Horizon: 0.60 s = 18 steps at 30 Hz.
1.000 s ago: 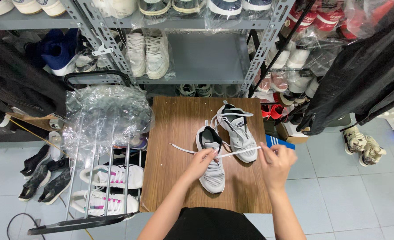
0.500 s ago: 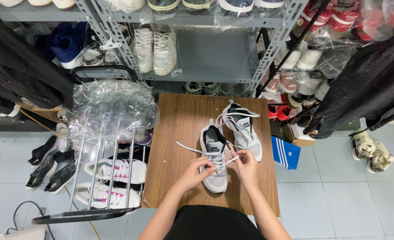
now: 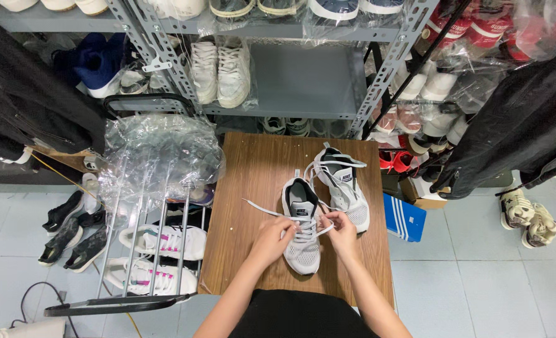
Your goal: The person places insoles into a pair of sneakers and then laces one sneaker by hand.
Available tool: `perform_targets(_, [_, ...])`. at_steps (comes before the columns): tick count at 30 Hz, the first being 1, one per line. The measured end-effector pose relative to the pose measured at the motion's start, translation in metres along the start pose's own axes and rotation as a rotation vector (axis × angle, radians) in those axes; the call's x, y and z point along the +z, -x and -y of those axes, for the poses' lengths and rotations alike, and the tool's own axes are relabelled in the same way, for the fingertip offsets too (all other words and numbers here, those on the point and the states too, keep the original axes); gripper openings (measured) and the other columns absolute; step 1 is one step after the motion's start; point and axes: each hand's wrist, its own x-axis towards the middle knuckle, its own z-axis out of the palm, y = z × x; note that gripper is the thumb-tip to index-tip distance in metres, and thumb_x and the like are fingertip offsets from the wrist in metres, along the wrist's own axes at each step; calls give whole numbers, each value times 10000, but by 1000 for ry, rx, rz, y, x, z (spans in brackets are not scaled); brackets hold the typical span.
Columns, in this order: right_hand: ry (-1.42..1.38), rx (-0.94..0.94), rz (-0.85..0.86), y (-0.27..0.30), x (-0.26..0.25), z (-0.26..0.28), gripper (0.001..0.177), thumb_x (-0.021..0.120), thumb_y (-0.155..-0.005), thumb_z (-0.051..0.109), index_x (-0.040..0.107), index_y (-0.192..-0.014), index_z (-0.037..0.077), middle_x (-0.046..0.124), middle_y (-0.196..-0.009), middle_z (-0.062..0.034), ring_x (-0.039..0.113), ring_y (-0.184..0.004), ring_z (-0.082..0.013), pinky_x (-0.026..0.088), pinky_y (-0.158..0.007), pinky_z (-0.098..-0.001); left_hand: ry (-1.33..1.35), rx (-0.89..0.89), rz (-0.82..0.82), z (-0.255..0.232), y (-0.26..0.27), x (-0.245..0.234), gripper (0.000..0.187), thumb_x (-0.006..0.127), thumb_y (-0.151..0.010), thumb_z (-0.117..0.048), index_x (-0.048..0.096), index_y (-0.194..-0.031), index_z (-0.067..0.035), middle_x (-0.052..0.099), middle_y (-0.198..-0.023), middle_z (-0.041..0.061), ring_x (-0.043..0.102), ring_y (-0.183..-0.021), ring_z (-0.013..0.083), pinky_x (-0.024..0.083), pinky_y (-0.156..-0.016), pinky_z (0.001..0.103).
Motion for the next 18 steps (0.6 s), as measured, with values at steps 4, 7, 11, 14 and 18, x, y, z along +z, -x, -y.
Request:
perform_targets(4, [78, -31, -3, -5, 1, -10, 169, 723, -938, 84, 614, -1032, -6, 712, -877, -72, 681, -741, -123, 542, -640, -261, -102, 41, -189, 1, -11, 10, 180, 652, -953, -252, 745, -1049, -131, 638, -981, 59, 601, -1014, 277, 440, -865, 432])
perform_targets(7, [57, -95, 30, -11, 1, -13, 225, 698, -940, 70, 567, -1116, 21, 694, -910, -52, 669, -789, -111, 539, -667, -252, -216, 142, -216, 3, -26, 22, 188, 721, -899, -217, 767, -1071, -157, 616, -946, 37, 585, -968, 251, 440, -864, 418])
perform_targets(11, [-50, -93, 112, -14, 1, -14, 257, 659, -977, 55, 526, -1196, 33, 658, -965, -61, 651, -874, -116, 575, -720, -268, -336, 267, -254, 6, -47, 37, 193, 786, -783, -173, 786, -976, -159, 592, -909, 31, 579, -979, 245, 405, -872, 424])
perform_targets(14, [-85, -89, 142, -16, 1, -14, 259, 638, -973, 47, 518, -1202, 39, 633, -1010, -48, 643, -917, -110, 592, -750, -280, -404, 285, -223, 6, -58, 43, 178, 801, -762, -167, 797, -940, -167, 587, -887, 30, 571, -962, 240, 379, -879, 434])
perform_targets(18, [-49, -119, 139, -16, -1, -14, 249, 625, -984, 39, 513, -1206, 42, 627, -979, -54, 636, -894, -109, 611, -754, -289, -441, 312, -186, 5, -62, 46, 192, 807, -738, -159, 800, -930, -160, 599, -891, 34, 569, -964, 237, 367, -883, 449])
